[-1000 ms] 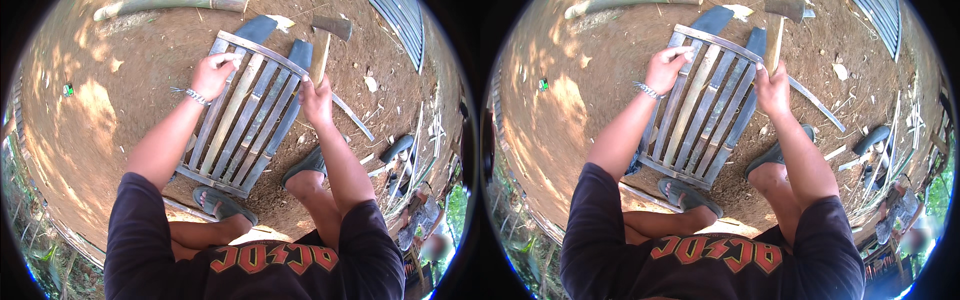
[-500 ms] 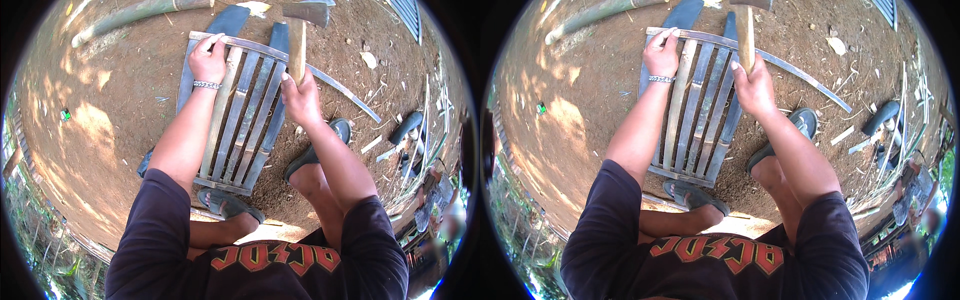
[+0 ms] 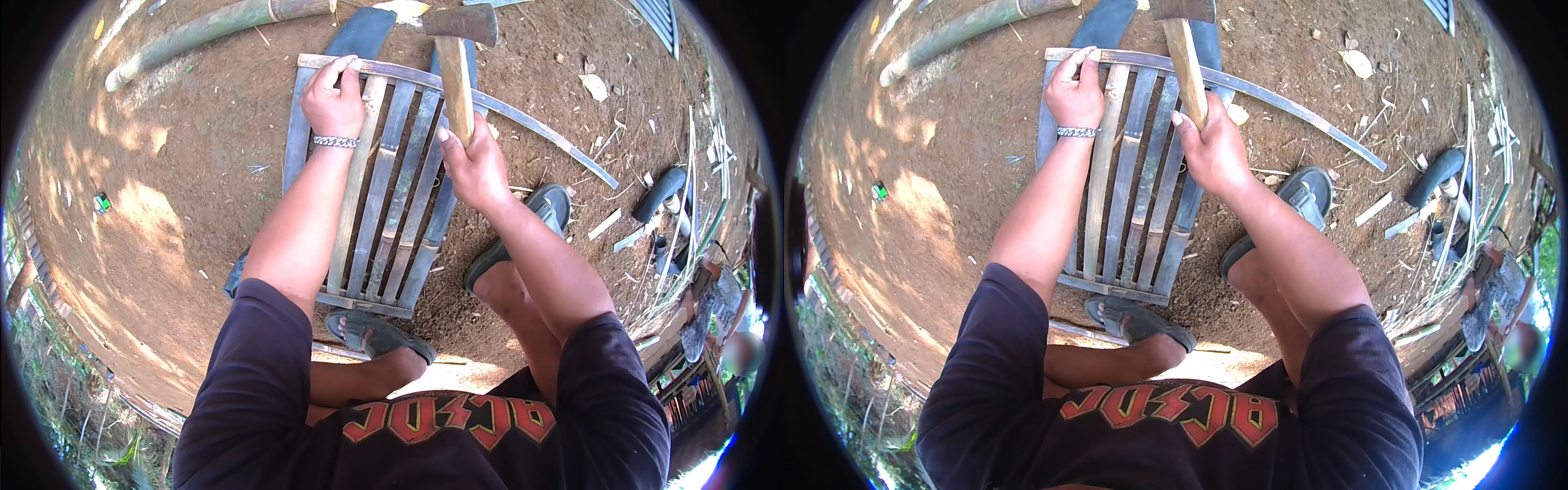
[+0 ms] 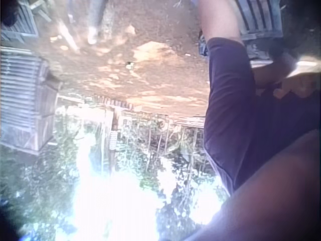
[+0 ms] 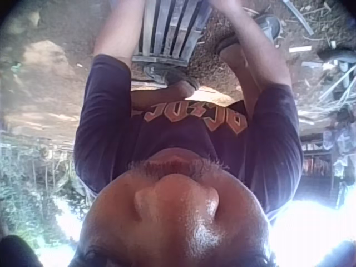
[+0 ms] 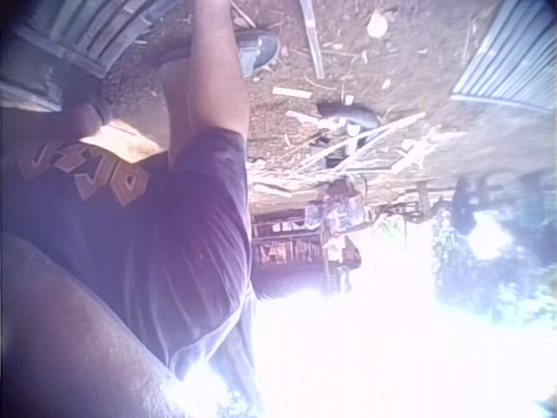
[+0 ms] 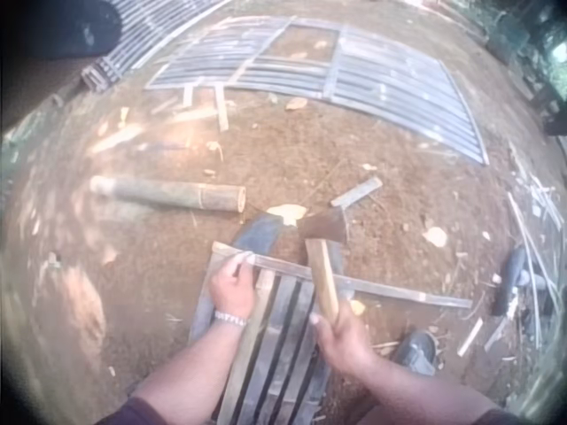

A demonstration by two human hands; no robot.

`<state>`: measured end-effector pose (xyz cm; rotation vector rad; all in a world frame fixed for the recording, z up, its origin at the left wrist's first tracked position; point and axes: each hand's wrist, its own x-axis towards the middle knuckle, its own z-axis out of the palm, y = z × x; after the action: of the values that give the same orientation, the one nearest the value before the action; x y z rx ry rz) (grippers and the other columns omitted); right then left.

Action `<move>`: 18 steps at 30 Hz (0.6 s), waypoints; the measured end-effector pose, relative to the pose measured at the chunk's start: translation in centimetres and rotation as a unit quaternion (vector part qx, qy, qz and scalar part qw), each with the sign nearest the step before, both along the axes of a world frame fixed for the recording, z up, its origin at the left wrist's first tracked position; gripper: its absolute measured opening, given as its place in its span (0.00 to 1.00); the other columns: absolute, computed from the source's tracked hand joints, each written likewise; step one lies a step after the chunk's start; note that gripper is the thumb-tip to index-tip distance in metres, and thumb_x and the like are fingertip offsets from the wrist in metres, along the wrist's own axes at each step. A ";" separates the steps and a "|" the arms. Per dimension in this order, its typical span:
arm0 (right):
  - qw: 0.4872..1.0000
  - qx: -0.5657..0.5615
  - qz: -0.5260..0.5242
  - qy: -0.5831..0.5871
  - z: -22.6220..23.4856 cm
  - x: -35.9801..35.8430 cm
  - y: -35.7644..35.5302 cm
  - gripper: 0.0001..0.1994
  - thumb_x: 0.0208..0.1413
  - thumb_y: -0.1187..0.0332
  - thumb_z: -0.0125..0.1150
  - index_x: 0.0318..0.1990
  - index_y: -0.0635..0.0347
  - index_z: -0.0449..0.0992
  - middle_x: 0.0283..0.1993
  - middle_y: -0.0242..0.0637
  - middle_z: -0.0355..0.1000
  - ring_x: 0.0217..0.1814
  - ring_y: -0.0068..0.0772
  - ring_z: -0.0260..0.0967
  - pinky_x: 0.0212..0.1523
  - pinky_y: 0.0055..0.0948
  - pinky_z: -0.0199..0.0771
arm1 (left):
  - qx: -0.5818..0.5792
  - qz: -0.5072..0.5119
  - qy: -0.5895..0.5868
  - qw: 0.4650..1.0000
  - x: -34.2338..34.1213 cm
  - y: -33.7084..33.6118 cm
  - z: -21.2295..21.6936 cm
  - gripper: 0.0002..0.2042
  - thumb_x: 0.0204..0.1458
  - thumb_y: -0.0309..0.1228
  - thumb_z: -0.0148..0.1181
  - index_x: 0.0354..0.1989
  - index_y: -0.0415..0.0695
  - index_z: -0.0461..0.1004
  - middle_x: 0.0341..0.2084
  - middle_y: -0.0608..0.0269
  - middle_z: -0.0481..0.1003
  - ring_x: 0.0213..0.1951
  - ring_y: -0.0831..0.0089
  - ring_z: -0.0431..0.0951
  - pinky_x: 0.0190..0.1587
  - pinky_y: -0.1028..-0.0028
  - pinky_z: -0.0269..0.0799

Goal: The person retrieves a nail from a bag and walks to a work area where they sit on the ground. They use a hammer to drive nails into a bamboo frame, securing slats and crosspieces. The person repeatedly adjusts the frame and hammers nails to assemble the structure.

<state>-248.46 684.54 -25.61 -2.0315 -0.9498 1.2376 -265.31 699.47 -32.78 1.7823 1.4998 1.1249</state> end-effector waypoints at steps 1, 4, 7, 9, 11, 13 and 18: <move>1.000 -0.008 0.002 0.002 0.2 -0.1 0.1 0.23 0.66 0.57 0.57 0.59 0.63 0.64 0.44 0.58 0.75 0.49 0.62 0.75 0.50 0.50 0.73 | 0.008 -0.002 0.003 1.000 -0.1 0.0 -0.1 0.07 0.56 0.30 0.66 0.40 0.43 0.85 0.35 0.57 0.84 0.39 0.65 0.85 0.45 0.69 0.77; 1.000 -0.017 0.009 0.000 0.2 -0.3 0.2 0.23 0.66 0.57 0.57 0.60 0.63 0.63 0.44 0.59 0.75 0.50 0.62 0.75 0.50 0.51 0.73 | 0.028 -0.008 0.011 1.000 -0.2 0.1 -0.4 0.07 0.56 0.30 0.66 0.39 0.43 0.84 0.35 0.56 0.84 0.39 0.63 0.84 0.45 0.68 0.77; 1.000 -0.017 0.013 -0.002 0.4 -0.4 0.2 0.23 0.66 0.57 0.57 0.59 0.63 0.63 0.44 0.59 0.75 0.49 0.62 0.75 0.49 0.51 0.73 | 0.048 -0.016 0.020 0.999 -0.2 0.1 -0.5 0.06 0.55 0.29 0.66 0.39 0.42 0.84 0.35 0.56 0.84 0.39 0.62 0.84 0.45 0.67 0.77; 1.000 -0.023 0.020 -0.005 0.7 -0.4 0.3 0.23 0.66 0.58 0.57 0.59 0.64 0.63 0.43 0.59 0.75 0.48 0.62 0.75 0.49 0.51 0.73 | 0.067 -0.022 0.030 0.997 -0.2 0.2 -0.6 0.05 0.54 0.28 0.66 0.38 0.42 0.84 0.34 0.56 0.83 0.39 0.61 0.84 0.44 0.67 0.77; 0.999 -0.033 0.033 -0.011 1.3 -0.3 0.5 0.22 0.66 0.60 0.56 0.59 0.64 0.62 0.43 0.59 0.75 0.47 0.62 0.76 0.48 0.52 0.73 | 0.071 -0.029 0.053 0.996 -0.2 0.2 -0.9 0.05 0.53 0.27 0.67 0.37 0.42 0.84 0.35 0.56 0.82 0.39 0.60 0.83 0.44 0.66 0.77; 0.999 -0.014 0.040 -0.018 2.2 -0.4 0.6 0.21 0.66 0.62 0.55 0.59 0.65 0.62 0.42 0.58 0.75 0.46 0.62 0.76 0.48 0.51 0.73 | 0.076 -0.027 0.070 0.994 -0.2 0.2 -1.0 0.05 0.51 0.26 0.67 0.36 0.42 0.83 0.35 0.56 0.81 0.39 0.59 0.82 0.44 0.65 0.77; 0.996 0.031 0.075 -0.027 4.2 -0.7 0.4 0.20 0.65 0.67 0.53 0.61 0.63 0.61 0.43 0.57 0.75 0.47 0.64 0.75 0.47 0.51 0.73 | 0.070 -0.016 0.090 0.993 -0.1 0.1 -0.7 0.06 0.48 0.25 0.68 0.35 0.42 0.83 0.34 0.56 0.78 0.39 0.58 0.80 0.43 0.64 0.76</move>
<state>-249.16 684.95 -21.45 -1.9845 -1.1712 1.2191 -265.36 699.56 -33.53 2.0436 1.5198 1.1011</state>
